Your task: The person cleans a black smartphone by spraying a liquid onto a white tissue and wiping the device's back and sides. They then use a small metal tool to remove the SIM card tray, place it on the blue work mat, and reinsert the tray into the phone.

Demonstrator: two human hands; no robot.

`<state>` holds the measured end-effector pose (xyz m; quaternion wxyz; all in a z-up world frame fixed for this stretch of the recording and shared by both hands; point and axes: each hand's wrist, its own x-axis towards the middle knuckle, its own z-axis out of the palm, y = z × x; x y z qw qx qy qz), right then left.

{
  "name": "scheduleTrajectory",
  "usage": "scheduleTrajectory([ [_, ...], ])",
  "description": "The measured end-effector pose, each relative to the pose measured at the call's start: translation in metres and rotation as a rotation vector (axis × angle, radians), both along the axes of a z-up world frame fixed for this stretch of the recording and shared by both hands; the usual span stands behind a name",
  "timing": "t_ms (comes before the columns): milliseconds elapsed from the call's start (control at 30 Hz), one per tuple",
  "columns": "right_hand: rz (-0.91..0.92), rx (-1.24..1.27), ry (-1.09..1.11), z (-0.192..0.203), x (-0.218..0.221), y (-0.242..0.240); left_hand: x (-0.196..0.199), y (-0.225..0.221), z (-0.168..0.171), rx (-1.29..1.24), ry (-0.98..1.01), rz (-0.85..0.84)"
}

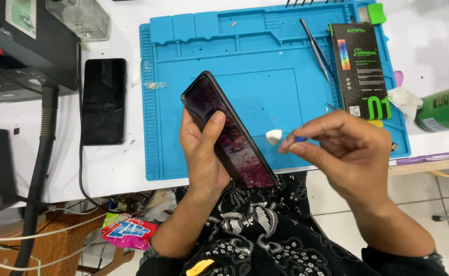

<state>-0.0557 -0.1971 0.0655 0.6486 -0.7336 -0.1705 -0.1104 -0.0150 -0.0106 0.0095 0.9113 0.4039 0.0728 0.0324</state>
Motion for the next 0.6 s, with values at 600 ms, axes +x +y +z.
scheduleTrajectory([
  [600,-0.239,0.028,-0.086,-0.022,-0.031,0.020,-0.002,-0.011,0.004,-0.117,-0.123,0.064],
])
